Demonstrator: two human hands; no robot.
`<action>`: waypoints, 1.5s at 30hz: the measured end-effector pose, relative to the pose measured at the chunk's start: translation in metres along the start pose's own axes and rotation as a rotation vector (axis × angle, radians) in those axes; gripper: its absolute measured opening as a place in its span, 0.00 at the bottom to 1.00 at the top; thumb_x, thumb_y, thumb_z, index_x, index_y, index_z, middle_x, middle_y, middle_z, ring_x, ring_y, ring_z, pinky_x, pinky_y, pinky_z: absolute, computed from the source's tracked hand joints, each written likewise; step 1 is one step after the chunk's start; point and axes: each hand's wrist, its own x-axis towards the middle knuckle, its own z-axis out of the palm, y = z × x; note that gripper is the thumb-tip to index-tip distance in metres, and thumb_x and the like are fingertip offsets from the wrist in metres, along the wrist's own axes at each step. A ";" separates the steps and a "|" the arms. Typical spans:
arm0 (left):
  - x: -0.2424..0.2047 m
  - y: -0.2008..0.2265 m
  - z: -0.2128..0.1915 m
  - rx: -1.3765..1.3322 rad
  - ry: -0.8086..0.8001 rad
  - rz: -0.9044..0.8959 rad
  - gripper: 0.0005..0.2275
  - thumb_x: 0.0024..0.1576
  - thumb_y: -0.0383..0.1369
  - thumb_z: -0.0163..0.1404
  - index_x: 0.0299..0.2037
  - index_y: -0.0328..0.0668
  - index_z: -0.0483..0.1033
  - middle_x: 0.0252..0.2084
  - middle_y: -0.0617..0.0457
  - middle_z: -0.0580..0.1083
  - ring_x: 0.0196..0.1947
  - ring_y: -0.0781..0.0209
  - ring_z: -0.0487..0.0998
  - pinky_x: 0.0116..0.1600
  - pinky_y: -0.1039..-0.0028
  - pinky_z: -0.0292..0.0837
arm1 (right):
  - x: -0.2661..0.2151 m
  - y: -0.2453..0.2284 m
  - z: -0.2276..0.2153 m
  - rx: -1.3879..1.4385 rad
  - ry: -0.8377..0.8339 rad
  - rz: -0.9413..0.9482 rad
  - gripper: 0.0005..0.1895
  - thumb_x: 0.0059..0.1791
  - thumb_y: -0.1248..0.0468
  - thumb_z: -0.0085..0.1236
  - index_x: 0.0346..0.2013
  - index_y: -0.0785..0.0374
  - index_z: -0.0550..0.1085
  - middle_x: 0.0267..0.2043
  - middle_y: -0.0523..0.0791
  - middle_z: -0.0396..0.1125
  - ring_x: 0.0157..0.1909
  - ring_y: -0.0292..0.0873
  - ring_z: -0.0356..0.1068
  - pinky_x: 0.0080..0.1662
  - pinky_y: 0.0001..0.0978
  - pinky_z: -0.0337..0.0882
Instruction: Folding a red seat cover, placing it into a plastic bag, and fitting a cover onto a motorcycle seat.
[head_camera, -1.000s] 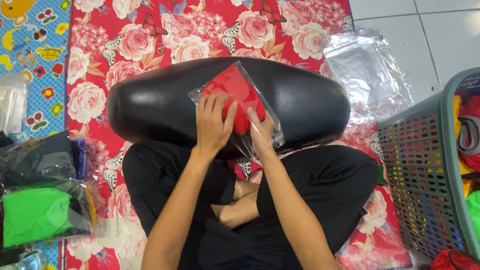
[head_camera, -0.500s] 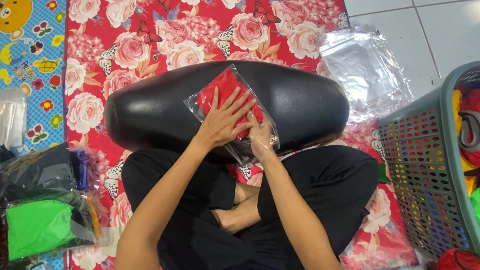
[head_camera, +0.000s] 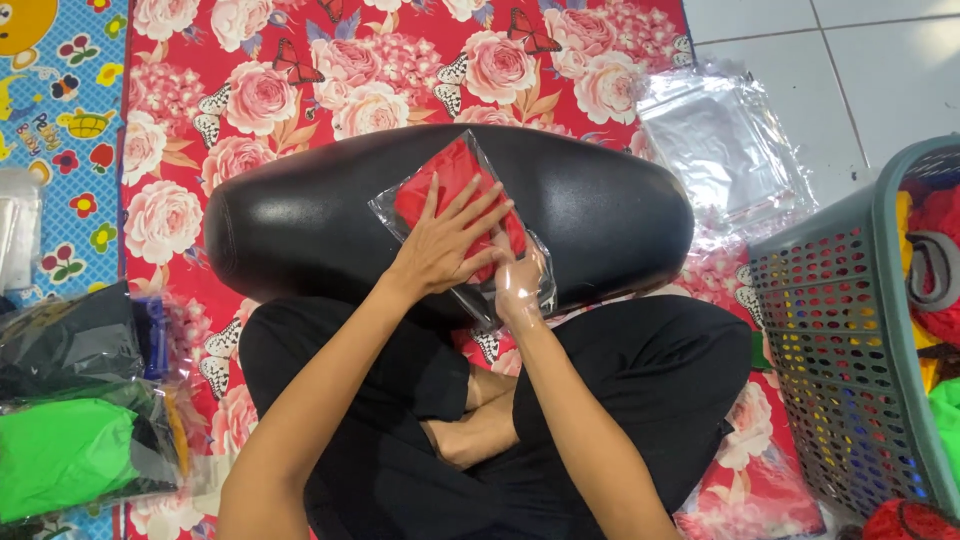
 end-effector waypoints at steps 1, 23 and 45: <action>0.001 0.000 -0.005 0.000 -0.001 0.001 0.31 0.63 0.63 0.28 0.73 0.67 0.59 0.77 0.61 0.56 0.78 0.56 0.48 0.75 0.36 0.27 | -0.002 -0.002 -0.001 0.001 0.001 0.001 0.22 0.44 0.59 0.70 0.49 0.66 0.78 0.44 0.56 0.73 0.54 0.58 0.73 0.55 0.47 0.71; -0.002 0.013 0.010 -0.039 0.047 0.150 0.29 0.66 0.58 0.31 0.74 0.57 0.58 0.76 0.59 0.58 0.77 0.57 0.53 0.77 0.43 0.31 | 0.007 0.011 -0.013 0.074 -0.068 -0.128 0.07 0.51 0.62 0.60 0.40 0.61 0.77 0.34 0.47 0.74 0.39 0.41 0.72 0.48 0.38 0.74; -0.001 0.018 0.014 0.180 0.122 0.300 0.27 0.67 0.55 0.33 0.73 0.54 0.59 0.76 0.56 0.58 0.77 0.56 0.52 0.76 0.38 0.35 | 0.016 0.050 -0.046 0.323 -0.060 0.234 0.17 0.44 0.67 0.70 0.45 0.64 0.74 0.32 0.48 0.73 0.28 0.42 0.73 0.31 0.37 0.80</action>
